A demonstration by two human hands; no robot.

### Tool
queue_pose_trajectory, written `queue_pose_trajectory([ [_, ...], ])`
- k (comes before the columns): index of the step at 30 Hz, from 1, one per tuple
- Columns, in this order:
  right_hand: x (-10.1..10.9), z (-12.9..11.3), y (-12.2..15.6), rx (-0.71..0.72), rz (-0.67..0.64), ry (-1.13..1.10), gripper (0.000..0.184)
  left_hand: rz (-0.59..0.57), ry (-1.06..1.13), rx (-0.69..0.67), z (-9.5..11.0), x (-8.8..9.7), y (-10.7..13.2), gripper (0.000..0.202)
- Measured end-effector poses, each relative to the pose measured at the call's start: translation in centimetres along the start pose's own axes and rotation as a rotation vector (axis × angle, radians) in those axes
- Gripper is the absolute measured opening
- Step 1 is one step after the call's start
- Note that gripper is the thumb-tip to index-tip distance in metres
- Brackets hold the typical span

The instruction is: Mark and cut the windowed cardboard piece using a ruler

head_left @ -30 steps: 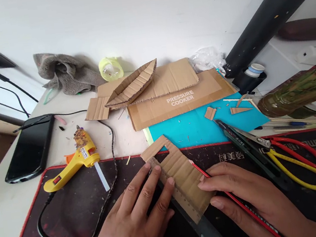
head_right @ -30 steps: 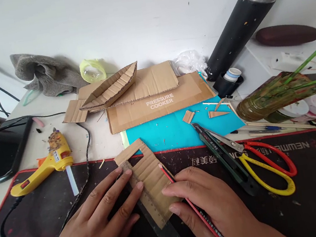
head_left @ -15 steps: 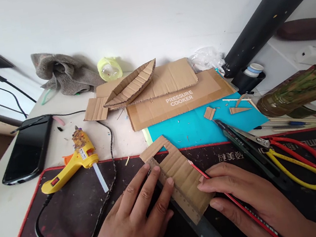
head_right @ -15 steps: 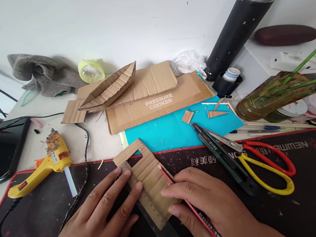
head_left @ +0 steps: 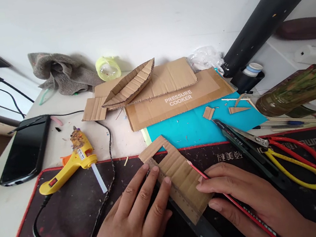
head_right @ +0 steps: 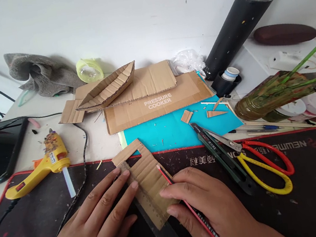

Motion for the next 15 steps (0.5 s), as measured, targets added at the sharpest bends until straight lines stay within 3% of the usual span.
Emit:
queue_pose_trajectory([
  [15, 0.04, -0.09, -0.16, -0.001, 0.001, -0.007, 0.019, 0.018, 0.058, 0.053, -0.15, 0.46, -0.43, 0.04],
])
Point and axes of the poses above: each hand's wrist, its own y-axis away from the middle knuckle, its own x-axis out of the back of the hand, z = x × y, the point moved 7 cm from there along -y, towards the middle knuckle, and after that the axes turned 8 degrees about x, right-handed, at the moved point
